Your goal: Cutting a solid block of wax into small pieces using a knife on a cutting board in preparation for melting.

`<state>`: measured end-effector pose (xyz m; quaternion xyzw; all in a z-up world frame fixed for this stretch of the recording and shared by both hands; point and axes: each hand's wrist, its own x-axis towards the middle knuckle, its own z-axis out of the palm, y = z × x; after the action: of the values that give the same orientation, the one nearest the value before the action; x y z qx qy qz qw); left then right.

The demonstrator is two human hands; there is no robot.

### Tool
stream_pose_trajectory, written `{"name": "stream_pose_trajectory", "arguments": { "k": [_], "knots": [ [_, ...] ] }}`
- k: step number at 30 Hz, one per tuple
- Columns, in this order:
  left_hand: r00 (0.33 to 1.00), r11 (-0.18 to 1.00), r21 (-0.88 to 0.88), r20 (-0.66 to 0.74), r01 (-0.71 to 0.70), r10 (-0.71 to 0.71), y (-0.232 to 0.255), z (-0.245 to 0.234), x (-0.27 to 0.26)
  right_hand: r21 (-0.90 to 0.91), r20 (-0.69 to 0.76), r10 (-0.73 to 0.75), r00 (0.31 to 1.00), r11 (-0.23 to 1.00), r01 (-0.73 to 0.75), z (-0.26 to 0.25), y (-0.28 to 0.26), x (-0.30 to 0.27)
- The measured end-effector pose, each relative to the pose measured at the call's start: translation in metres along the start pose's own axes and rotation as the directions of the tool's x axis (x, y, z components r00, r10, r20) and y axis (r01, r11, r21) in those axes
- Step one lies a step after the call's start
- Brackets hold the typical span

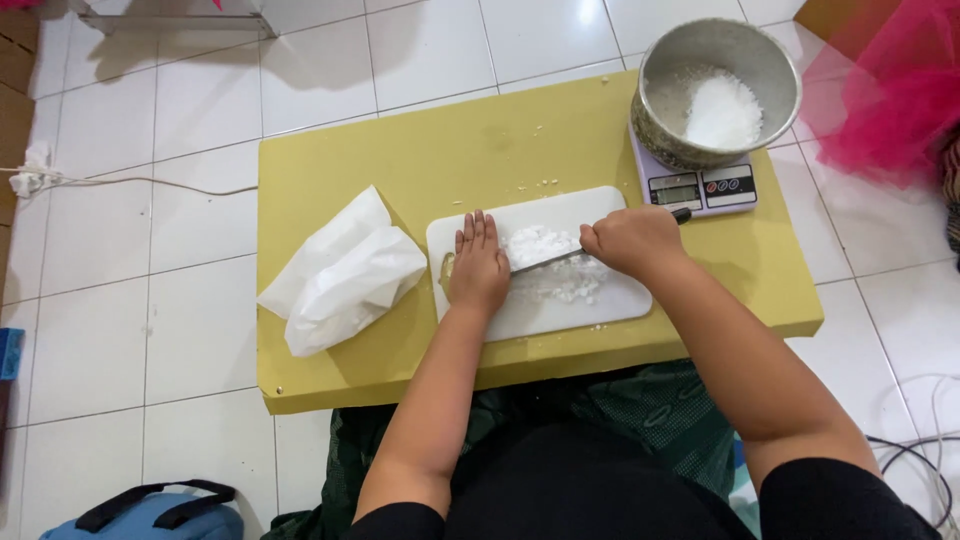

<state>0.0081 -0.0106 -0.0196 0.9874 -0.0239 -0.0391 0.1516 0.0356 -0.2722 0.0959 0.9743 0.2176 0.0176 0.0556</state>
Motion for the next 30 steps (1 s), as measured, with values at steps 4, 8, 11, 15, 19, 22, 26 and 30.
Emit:
{"name": "stream_pose_trajectory", "arguments": {
  "k": [4,8,11,15,19,22,26,30],
  "knots": [
    [1.0,1.0,-0.03,-0.004,0.0,-0.001,0.002,-0.004,-0.006,-0.095,-0.041,-0.028,0.999,0.995,0.024,0.003,0.0,0.005],
    [0.999,0.999,0.045,0.016,0.03,-0.031,0.012,-0.016,0.008,0.059,0.045,0.044,0.998,0.997,-0.047,0.032,0.012,0.016],
    [0.998,0.996,0.092,0.055,0.023,-0.028,0.012,-0.018,-0.008,0.104,0.113,0.059,0.992,0.992,-0.071,0.034,0.002,0.001],
    [0.998,0.985,0.171,0.051,0.034,-0.044,0.023,-0.046,-0.007,0.111,0.251,0.092,0.964,0.986,-0.123,0.008,-0.001,-0.004],
    [1.0,0.992,-0.12,-0.007,0.026,-0.027,0.018,-0.045,0.013,0.113,0.111,0.068,0.991,0.99,-0.081,-0.028,-0.02,-0.007],
    [0.998,0.991,-0.119,-0.034,0.055,-0.06,0.014,-0.038,0.024,0.029,0.069,0.054,0.996,0.998,-0.056,-0.043,-0.025,0.004],
    [0.995,0.989,-0.11,0.035,0.096,-0.092,0.018,-0.031,0.026,0.08,0.14,0.059,0.988,0.994,-0.071,-0.025,-0.016,0.013],
    [0.987,0.994,-0.004,0.12,0.106,-0.104,0.037,-0.051,0.016,0.087,-0.131,0.03,0.991,0.996,-0.019,0.037,-0.009,0.006]
  ]
}}
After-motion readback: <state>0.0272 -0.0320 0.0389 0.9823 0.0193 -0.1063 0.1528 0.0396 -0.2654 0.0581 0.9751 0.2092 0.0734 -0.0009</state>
